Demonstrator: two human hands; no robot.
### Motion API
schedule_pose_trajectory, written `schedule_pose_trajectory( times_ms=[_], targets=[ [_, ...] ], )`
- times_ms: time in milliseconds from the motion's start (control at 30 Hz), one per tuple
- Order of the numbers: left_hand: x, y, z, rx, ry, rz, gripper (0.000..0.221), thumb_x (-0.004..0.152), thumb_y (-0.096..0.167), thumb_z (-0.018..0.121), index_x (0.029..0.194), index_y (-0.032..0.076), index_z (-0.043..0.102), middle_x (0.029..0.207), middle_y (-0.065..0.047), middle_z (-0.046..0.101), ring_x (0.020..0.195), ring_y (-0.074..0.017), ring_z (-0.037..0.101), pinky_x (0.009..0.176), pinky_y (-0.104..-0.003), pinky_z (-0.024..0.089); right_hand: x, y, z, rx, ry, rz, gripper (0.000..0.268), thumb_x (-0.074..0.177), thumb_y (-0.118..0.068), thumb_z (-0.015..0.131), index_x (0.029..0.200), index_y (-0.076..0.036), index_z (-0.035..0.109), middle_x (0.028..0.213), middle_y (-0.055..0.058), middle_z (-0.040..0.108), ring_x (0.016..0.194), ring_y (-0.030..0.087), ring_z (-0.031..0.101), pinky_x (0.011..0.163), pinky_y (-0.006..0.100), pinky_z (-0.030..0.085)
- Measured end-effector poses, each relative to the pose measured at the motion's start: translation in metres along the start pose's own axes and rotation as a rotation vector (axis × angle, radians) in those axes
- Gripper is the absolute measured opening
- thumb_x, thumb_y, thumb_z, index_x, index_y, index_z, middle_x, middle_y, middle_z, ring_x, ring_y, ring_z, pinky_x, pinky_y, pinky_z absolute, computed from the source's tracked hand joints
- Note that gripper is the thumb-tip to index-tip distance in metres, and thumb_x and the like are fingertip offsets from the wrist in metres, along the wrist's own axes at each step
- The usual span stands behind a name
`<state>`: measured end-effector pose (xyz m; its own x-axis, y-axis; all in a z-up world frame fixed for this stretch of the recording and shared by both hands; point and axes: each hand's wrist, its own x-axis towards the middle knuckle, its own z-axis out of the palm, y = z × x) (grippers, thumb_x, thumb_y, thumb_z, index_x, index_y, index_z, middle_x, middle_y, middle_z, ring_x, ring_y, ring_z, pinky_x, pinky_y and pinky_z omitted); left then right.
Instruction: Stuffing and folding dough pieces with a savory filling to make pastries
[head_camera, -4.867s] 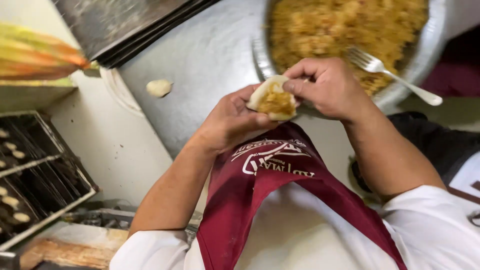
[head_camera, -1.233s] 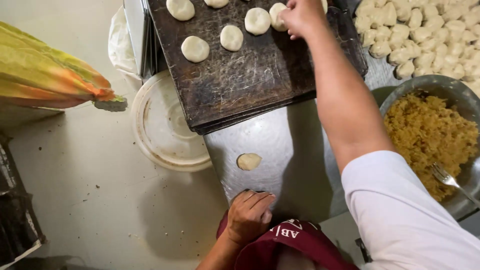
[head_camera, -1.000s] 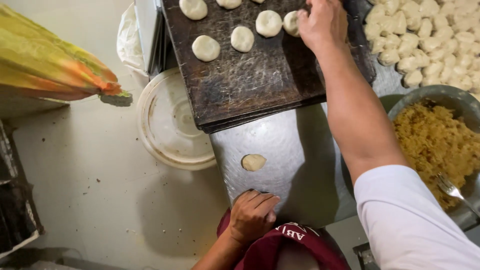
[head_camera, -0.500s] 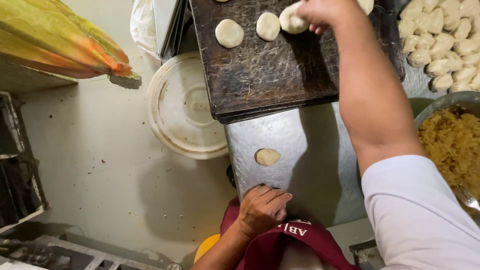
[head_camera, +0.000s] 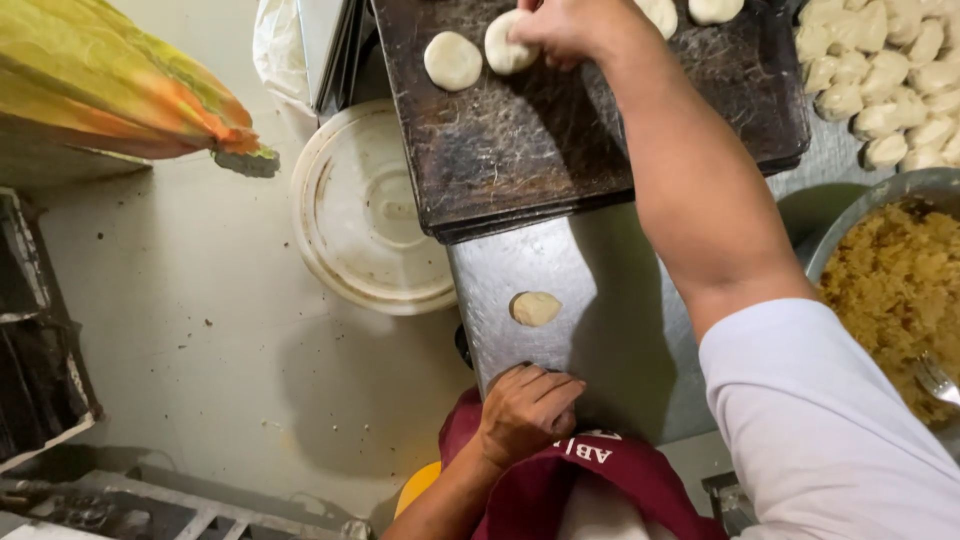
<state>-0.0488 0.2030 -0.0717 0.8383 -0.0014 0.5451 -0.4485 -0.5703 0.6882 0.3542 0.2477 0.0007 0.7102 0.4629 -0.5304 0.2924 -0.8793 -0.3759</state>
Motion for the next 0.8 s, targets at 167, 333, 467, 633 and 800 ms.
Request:
schedule_pose_trajectory(
  times_ms=[167,333,467,633,800],
  targets=[
    [0.004,0.007,-0.005,0.004,0.027,-0.025,0.021,0.076,-0.006,0.064,0.090,0.005,0.076,0.087,-0.008,0.076,0.068,-0.0215,0.064,0.059,-0.034,0.049,-0.045,0.028,0.011,-0.058,0.270,0.023,0.046,0.095,-0.058,0.075,0.112,-0.016,0.068,0.107,0.007,0.069,0.092,0.030,0.063,0.073,0.046,0.046],
    [-0.024,-0.005,0.021,-0.175,0.152,-0.140,0.020,0.075,0.002,0.066,0.091,0.007,0.076,0.079,-0.010,0.071,0.064,-0.0295,0.067,0.058,-0.038,0.056,-0.169,0.063,0.104,0.251,0.048,-0.948,0.029,0.089,-0.018,0.077,0.115,-0.006,0.074,0.109,0.026,0.070,0.107,0.050,0.066,0.093,0.057,0.052],
    [-0.021,-0.005,-0.004,-0.328,0.223,-0.446,0.028,0.073,0.007,0.067,0.089,0.024,0.082,0.069,0.005,0.068,0.058,-0.0177,0.063,0.056,-0.026,0.053,-0.225,0.114,0.200,0.119,0.212,-0.780,0.026,0.078,-0.006,0.076,0.101,-0.016,0.074,0.100,0.008,0.067,0.090,0.034,0.069,0.082,0.045,0.058],
    [-0.015,-0.001,-0.007,-0.190,0.218,-0.171,0.028,0.084,-0.003,0.071,0.110,0.004,0.076,0.104,-0.013,0.076,0.091,-0.0315,0.075,0.082,-0.041,0.063,-0.303,0.176,0.177,0.305,0.444,-0.486,0.023,0.086,-0.015,0.088,0.107,-0.015,0.079,0.100,0.006,0.075,0.093,0.028,0.073,0.080,0.039,0.057],
    [-0.015,0.023,0.045,0.044,-0.267,0.076,0.040,0.095,0.002,0.064,0.135,-0.004,0.062,0.137,-0.021,0.066,0.132,-0.0372,0.063,0.116,-0.048,0.050,-0.328,0.192,0.187,0.277,0.210,-0.238,0.042,0.092,-0.014,0.079,0.133,-0.012,0.071,0.126,0.010,0.058,0.098,0.022,0.058,0.085,0.035,0.051]
  ],
)
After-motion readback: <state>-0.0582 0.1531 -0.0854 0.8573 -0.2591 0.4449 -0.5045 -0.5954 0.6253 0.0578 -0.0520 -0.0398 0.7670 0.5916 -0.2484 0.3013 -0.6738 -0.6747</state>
